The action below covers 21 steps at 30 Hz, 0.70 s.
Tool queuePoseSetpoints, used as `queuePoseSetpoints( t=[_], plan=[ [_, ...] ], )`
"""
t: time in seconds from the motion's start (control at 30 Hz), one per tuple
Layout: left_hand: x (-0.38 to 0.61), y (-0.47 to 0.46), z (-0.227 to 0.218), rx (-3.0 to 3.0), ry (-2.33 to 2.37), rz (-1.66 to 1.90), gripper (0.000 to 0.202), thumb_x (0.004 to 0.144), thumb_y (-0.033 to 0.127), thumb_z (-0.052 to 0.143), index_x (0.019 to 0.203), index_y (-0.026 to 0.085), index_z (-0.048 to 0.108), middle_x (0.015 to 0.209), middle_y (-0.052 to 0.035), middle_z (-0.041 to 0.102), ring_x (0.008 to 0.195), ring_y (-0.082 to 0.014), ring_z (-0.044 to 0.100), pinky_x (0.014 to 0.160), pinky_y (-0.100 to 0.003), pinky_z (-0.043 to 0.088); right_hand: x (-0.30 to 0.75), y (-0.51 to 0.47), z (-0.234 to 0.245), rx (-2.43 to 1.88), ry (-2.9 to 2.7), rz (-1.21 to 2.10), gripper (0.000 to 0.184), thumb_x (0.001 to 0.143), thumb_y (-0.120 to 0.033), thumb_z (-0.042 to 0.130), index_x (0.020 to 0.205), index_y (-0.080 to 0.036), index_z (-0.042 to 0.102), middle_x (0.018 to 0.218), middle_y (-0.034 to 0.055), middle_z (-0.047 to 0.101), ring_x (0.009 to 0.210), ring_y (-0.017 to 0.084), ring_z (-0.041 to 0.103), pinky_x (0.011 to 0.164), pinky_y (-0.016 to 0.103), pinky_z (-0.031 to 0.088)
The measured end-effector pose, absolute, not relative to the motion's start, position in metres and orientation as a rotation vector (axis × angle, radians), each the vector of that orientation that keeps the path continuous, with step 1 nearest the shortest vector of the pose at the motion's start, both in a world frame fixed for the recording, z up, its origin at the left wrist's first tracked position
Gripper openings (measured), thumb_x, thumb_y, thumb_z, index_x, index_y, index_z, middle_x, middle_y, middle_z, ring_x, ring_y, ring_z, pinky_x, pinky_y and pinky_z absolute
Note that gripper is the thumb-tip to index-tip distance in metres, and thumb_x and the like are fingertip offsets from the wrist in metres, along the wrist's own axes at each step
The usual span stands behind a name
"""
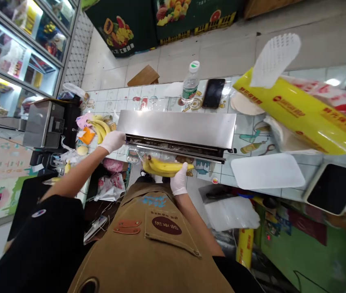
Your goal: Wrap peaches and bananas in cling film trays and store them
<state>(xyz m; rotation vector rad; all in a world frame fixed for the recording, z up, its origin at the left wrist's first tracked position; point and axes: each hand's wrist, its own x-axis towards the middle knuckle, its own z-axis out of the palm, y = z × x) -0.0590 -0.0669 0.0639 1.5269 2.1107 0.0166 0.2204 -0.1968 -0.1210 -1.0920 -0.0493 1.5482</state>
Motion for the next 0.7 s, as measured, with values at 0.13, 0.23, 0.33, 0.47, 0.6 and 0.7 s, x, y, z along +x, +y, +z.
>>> queuePoseSetpoints(
  t=[0.13, 0.23, 0.33, 0.47, 0.6, 0.7],
  plan=[
    [-0.045, -0.158, 0.035, 0.841, 1.970, 0.852, 0.033, 0.077, 0.048, 0.090, 0.074, 0.021, 0.072, 0.081, -0.0099, 0.074, 0.095, -0.0287, 0.074, 0.102, -0.049, 0.056, 0.228, -0.204, -0.119, -1.109, 0.057, 1.723, 0.074, 0.088, -0.089, 0.054, 0.112, -0.022, 0.074, 0.109, 0.0089, 0.084, 0.116, 0.029, 0.078, 0.109, 0.055, 0.062],
    [-0.015, -0.224, 0.010, 0.628, 1.611, 0.984, 0.043, 0.078, 0.063, 0.088, 0.090, 0.023, 0.077, 0.091, -0.0139, 0.079, 0.089, -0.0312, 0.078, 0.085, -0.054, 0.063, 0.221, -0.206, -0.109, -1.093, -0.011, 1.834, 0.073, 0.090, -0.088, 0.053, 0.112, -0.022, 0.075, 0.109, 0.0088, 0.085, 0.114, 0.028, 0.079, 0.111, 0.055, 0.061],
    [0.000, -0.263, 0.006, 0.591, 1.411, 1.179, 0.053, 0.063, 0.057, 0.101, 0.103, 0.028, 0.082, 0.115, -0.0159, 0.081, 0.110, -0.0359, 0.079, 0.095, -0.057, 0.063, 0.202, -0.211, -0.093, -1.065, -0.146, 1.964, 0.074, 0.090, -0.089, 0.052, 0.112, -0.022, 0.074, 0.110, 0.0082, 0.084, 0.114, 0.028, 0.080, 0.112, 0.052, 0.060],
    [-0.023, -0.313, 0.034, 0.590, 1.312, 1.472, 0.078, 0.049, 0.054, 0.107, 0.118, 0.028, 0.083, 0.131, -0.0186, 0.078, 0.125, -0.0420, 0.074, 0.112, -0.060, 0.055, 0.160, -0.236, -0.062, -1.037, -0.391, 2.067, 0.070, 0.090, -0.088, 0.056, 0.113, -0.023, 0.071, 0.109, 0.0064, 0.084, 0.108, 0.027, 0.080, 0.110, 0.052, 0.061],
    [-0.040, -0.405, 0.067, 0.649, 1.327, 1.738, 0.077, 0.064, 0.055, 0.101, 0.132, 0.025, 0.079, 0.132, -0.0208, 0.078, 0.122, -0.0410, 0.075, 0.113, -0.057, 0.054, 0.116, -0.289, -0.019, -0.940, -0.691, 2.108, 0.064, 0.091, -0.084, 0.060, 0.113, -0.025, 0.069, 0.109, 0.0050, 0.082, 0.107, 0.026, 0.079, 0.109, 0.053, 0.060],
    [-0.037, -0.480, 0.080, 0.619, 1.479, 2.005, 0.059, 0.066, 0.047, 0.100, 0.118, 0.023, 0.083, 0.120, -0.0156, 0.081, 0.113, -0.0366, 0.076, 0.104, -0.050, 0.059, 0.089, -0.338, 0.014, -0.819, -0.896, 2.184, 0.064, 0.092, -0.082, 0.060, 0.121, -0.027, 0.069, 0.116, 0.0060, 0.080, 0.112, 0.027, 0.077, 0.111, 0.053, 0.059]
  ],
)
